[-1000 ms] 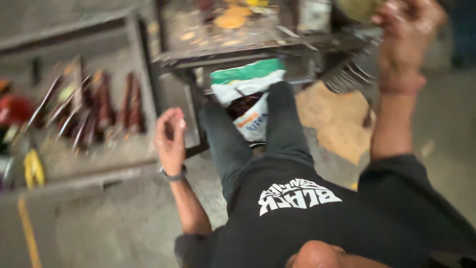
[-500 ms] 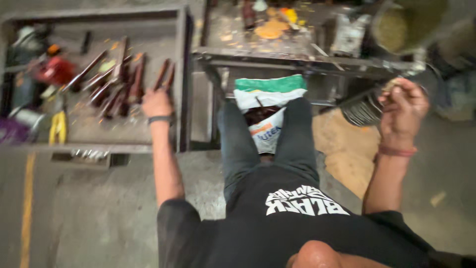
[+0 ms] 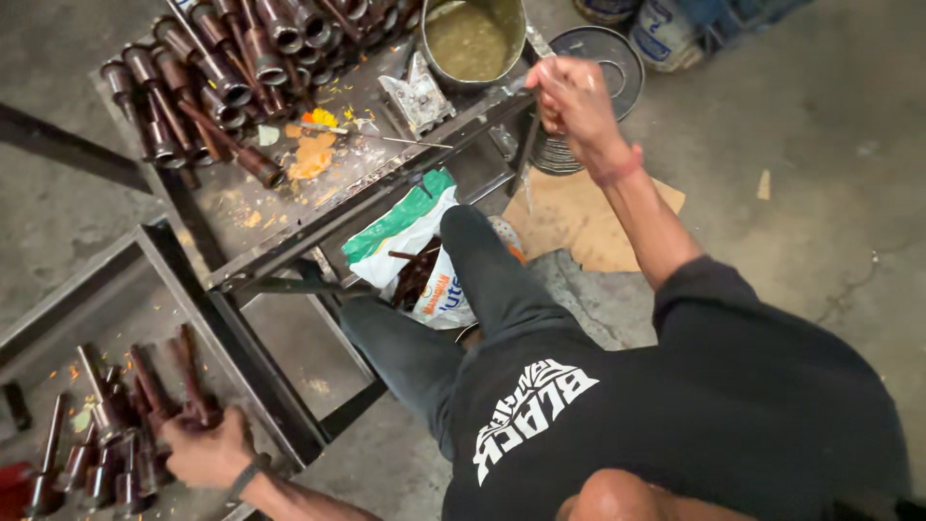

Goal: The person repeatedly picks up copper-colored metal parts from a tray, dips a stick into a container of liquid, and applies the liquid to the interior of each part. Treated parts are placed back into the tray. The process is repeated for multiple parts.

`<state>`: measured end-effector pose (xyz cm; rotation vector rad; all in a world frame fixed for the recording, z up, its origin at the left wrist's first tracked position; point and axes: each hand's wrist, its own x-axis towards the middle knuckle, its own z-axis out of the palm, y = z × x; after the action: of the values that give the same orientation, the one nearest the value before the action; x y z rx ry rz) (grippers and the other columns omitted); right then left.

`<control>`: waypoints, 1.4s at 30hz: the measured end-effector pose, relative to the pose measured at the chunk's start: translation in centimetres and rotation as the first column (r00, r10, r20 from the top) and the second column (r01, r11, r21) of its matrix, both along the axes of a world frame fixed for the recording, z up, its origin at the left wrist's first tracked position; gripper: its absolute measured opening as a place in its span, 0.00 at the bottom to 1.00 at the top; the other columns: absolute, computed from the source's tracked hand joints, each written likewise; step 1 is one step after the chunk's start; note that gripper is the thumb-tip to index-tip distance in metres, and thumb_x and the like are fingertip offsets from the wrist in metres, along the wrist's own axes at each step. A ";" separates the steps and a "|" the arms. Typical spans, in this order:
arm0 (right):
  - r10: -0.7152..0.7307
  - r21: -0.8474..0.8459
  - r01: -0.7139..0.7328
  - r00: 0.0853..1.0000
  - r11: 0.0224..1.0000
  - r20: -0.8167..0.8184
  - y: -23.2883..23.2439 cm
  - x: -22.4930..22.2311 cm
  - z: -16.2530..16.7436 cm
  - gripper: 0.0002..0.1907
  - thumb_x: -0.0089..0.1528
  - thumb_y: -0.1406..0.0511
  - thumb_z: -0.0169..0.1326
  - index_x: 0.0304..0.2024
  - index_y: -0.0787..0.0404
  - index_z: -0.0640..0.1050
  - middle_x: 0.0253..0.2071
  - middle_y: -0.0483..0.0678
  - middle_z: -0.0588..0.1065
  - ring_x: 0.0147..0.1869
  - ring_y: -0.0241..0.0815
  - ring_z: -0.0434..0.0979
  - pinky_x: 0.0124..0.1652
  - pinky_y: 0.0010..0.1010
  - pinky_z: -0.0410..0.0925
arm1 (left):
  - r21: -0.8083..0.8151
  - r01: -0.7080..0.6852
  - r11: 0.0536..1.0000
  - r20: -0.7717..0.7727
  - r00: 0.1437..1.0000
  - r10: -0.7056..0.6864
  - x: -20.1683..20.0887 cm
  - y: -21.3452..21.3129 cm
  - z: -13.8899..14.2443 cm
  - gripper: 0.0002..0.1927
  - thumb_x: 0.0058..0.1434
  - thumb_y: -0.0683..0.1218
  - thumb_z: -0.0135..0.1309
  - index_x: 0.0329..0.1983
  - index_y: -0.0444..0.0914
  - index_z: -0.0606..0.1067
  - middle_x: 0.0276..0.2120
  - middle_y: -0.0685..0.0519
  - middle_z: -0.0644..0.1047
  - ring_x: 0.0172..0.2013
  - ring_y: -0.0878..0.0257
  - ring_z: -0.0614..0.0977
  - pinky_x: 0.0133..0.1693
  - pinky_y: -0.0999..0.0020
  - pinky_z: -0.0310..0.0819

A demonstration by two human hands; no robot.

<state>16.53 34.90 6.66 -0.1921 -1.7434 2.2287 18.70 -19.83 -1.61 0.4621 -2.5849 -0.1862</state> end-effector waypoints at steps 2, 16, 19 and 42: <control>-0.064 0.198 0.059 0.998 0.978 0.020 0.2 -2.0 0.0 0.11 0.61 0.64 0.42 0.26 0.64 0.65 0.18 0.42 0.56 0.19 0.29 0.51 0.19 0.20 0.47 | 0.049 0.042 0.998 -0.214 0.976 -0.031 0.2 0.6 0.3 0.13 0.38 0.43 0.56 0.25 0.38 0.66 0.22 0.47 0.72 0.23 0.52 0.73 0.28 0.60 0.66; 0.077 0.973 0.186 0.977 0.135 -0.197 -1.6 -14.2 1.6 0.07 0.38 0.72 0.50 0.21 0.66 0.72 0.25 0.60 0.69 0.30 0.56 0.69 0.30 0.36 0.63 | 0.621 0.684 -0.382 -0.688 0.710 0.153 -1.3 1.0 -0.6 0.10 0.44 0.29 0.41 0.29 0.33 0.66 0.26 0.49 0.68 0.29 0.62 0.71 0.34 0.74 0.67; -0.012 0.982 0.167 0.986 0.084 -0.166 -2.8 -15.3 1.4 0.04 0.43 0.71 0.50 0.19 0.68 0.71 0.25 0.63 0.67 0.30 0.59 0.67 0.30 0.39 0.63 | 0.578 0.647 -0.498 -0.636 0.739 0.222 -1.3 0.2 -1.2 0.08 0.43 0.32 0.42 0.27 0.35 0.66 0.23 0.50 0.68 0.27 0.62 0.70 0.34 0.72 0.67; 0.151 0.302 -0.191 0.977 0.934 0.150 -0.4 -15.0 1.1 0.06 0.51 0.75 0.47 0.31 0.67 0.72 0.26 0.45 0.71 0.28 0.33 0.71 0.30 0.19 0.67 | 0.604 0.627 -0.492 -0.575 0.770 0.276 -1.8 -0.1 -1.6 0.07 0.44 0.33 0.43 0.26 0.35 0.66 0.23 0.50 0.67 0.27 0.59 0.69 0.32 0.72 0.66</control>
<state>1.53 34.48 7.79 -0.1120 -2.2331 2.0484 16.92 -19.92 -3.19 0.1926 -0.8765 -2.5741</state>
